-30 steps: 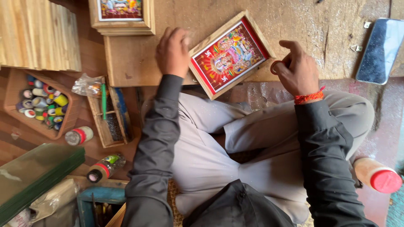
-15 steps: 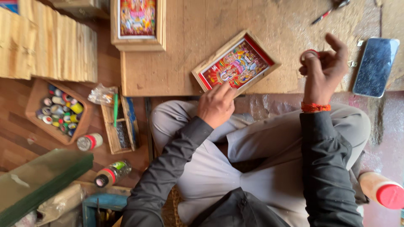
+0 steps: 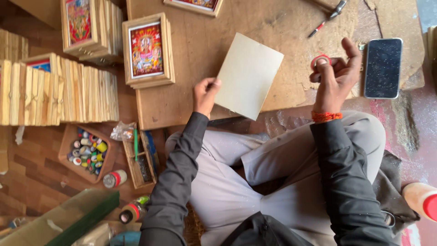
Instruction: The person sits cross-legged at a low workbench and presses a strip of red tape along the inner edge of framed religious pictures, working around each frame's border by hand. Finished frames are set aside and stacked with other completed frames.
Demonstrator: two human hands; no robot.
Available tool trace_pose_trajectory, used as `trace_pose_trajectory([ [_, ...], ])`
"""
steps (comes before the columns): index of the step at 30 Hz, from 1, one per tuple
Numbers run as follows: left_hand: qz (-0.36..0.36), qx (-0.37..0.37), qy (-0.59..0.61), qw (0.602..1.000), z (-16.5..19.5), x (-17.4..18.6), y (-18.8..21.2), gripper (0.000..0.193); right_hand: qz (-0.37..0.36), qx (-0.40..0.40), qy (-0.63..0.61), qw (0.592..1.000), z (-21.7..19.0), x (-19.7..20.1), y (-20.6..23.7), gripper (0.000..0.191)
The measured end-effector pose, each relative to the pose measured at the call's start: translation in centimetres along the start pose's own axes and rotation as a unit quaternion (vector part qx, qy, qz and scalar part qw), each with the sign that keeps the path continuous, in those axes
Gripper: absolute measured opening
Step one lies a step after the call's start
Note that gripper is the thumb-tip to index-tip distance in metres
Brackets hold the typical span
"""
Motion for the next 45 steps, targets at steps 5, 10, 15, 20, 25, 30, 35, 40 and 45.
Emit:
trace_pose_trajectory([
  [5,0.003,-0.199,0.019,0.98,5.4,0.2,-5.7,0.018,-0.029,-0.017,-0.005,0.999,0.3,-0.4,-0.1,0.057],
  [10,0.055,-0.361,-0.208,0.908,10.7,-0.3,-13.5,0.017,-0.048,-0.045,0.007,0.998,0.7,-1.1,-0.3,0.057],
  [15,0.045,-0.409,-0.377,0.83,10.4,-0.7,-13.6,0.045,-0.059,-0.05,0.018,0.997,0.3,-1.5,0.0,0.055],
  [20,0.117,-0.293,-0.521,0.793,7.7,5.5,-5.6,0.045,-0.079,-0.048,0.025,0.995,0.2,-1.8,0.8,0.053],
  [25,0.241,-0.207,-0.58,0.75,7.4,12.1,-4.4,0.038,-0.109,-0.035,0.04,0.993,0.1,-2.7,1.9,0.052],
  [30,0.182,-0.202,-0.522,0.808,6.8,11.7,-3.6,0.017,-0.076,-0.035,0.031,0.996,0.2,-2.1,2.0,0.05],
  [35,0.049,-0.347,-0.445,0.824,5.5,4.5,3.9,0.021,-0.062,-0.034,0.025,0.997,1.0,-1.3,1.3,0.051],
  [40,-0.141,-0.33,-0.44,0.823,4.8,-0.6,10.7,0.018,-0.088,-0.044,0.027,0.995,1.3,-1.3,1.6,0.052],
  [45,-0.184,-0.27,-0.434,0.84,5.7,-0.9,12.0,0.022,-0.144,-0.08,0.045,0.985,1.6,-2.1,2.5,0.051],
])
Point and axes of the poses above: each hand's wrist, its own y-axis away from the middle knuckle, its own x-axis out of the back of the hand, z = x × y, the point moved 2 cm from there along -y, towards the middle knuckle, and after that the axes turned 5 degrees about y, right-handed, at the moved point
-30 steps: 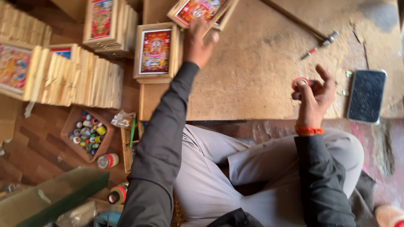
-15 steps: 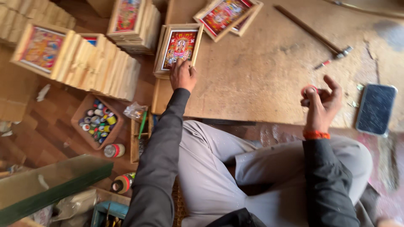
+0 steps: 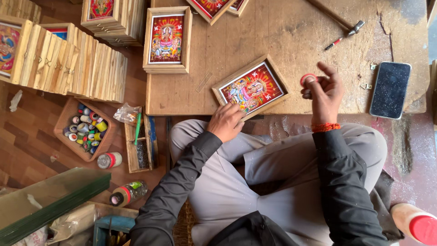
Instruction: The person sits cross-legged at a low workbench and presses a strip of red tape along the inner edge of framed religious pictures, working around each frame's border by hand. Finished frames are set aside and stacked with other completed frames.
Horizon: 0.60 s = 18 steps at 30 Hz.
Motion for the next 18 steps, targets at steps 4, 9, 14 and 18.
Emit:
trace_pose_trajectory([
  [4,0.073,0.096,0.187,0.975,1.0,-2.2,-1.2,0.034,-0.072,-0.008,0.025,0.997,0.5,-1.7,0.8,0.045],
  [9,0.097,0.208,0.589,0.775,1.5,-7.5,-5.1,0.034,-0.123,0.007,0.091,0.988,0.6,-3.8,1.8,0.031],
  [14,0.162,0.197,0.682,0.686,1.1,-8.4,-6.8,0.025,-0.093,0.086,0.216,0.968,-1.4,-4.1,2.1,0.024],
  [18,0.123,0.252,0.739,0.613,0.2,-8.2,-7.0,0.019,-0.067,0.223,0.353,0.906,-3.7,-4.7,2.4,0.022],
])
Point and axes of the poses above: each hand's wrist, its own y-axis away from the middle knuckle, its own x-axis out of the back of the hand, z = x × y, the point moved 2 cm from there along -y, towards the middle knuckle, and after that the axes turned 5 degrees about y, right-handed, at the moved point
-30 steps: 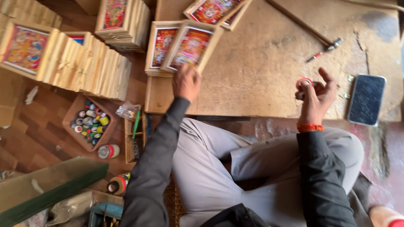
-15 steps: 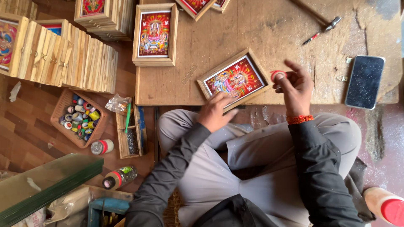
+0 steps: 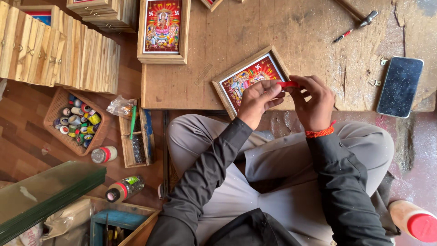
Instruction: The person sits cross-legged at a low workbench and presses a strip of red tape along the inner edge of framed religious pictures, working around each frame's border by hand. Finished frames are set aside and stacked with other completed frames.
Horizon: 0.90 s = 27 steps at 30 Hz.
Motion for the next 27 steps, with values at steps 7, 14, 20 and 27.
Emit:
trace_pose_trajectory([
  [7,0.008,-0.225,-0.482,0.847,2.3,1.0,-6.7,0.018,-0.027,0.024,0.172,0.984,-0.5,0.8,0.4,0.01],
  [14,0.058,-0.356,-0.615,0.701,4.1,2.9,-12.0,0.019,-0.112,-0.012,0.24,0.964,2.8,-1.3,0.3,0.013],
  [20,0.072,-0.353,-0.635,0.683,2.6,3.3,-12.6,0.016,-0.149,-0.013,0.277,0.949,3.7,-2.7,0.7,0.026],
  [27,0.082,-0.381,-0.648,0.654,2.7,3.2,-12.7,0.015,-0.171,-0.025,0.304,0.937,3.4,-3.3,0.1,0.025],
])
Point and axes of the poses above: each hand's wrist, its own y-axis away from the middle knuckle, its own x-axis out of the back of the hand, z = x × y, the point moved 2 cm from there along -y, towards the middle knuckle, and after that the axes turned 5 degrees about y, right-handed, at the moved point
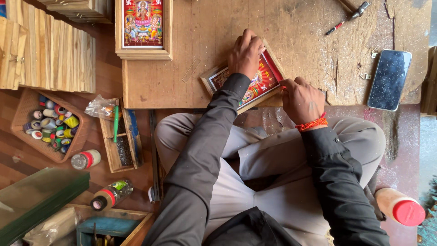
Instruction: The person sits cross-legged at a low workbench and presses a strip of red tape along the inner edge of framed religious pictures, working around each frame's border by hand. Finished frames are set aside and stacked with other completed frames.
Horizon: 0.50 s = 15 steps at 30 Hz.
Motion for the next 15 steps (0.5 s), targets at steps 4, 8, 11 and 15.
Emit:
trace_pose_trajectory([
  [4,0.004,-0.01,0.0,1.0,-0.41,-0.03,0.2,0.016,-0.008,-0.008,0.001,1.0,-0.33,-0.21,-0.11,0.024],
  [8,0.0,-0.007,0.0,1.0,-0.78,-0.33,0.1,0.015,-0.026,-0.024,0.01,0.999,-0.53,-0.47,-0.28,0.027],
  [11,-0.016,0.005,-0.013,1.0,-0.81,-0.6,0.18,0.018,-0.032,-0.026,0.018,0.999,-0.6,-0.66,-0.34,0.028],
  [15,-0.015,-0.001,-0.008,1.0,-0.89,-0.57,0.11,0.016,-0.03,-0.021,0.022,0.999,-0.59,-0.81,-0.17,0.031],
])
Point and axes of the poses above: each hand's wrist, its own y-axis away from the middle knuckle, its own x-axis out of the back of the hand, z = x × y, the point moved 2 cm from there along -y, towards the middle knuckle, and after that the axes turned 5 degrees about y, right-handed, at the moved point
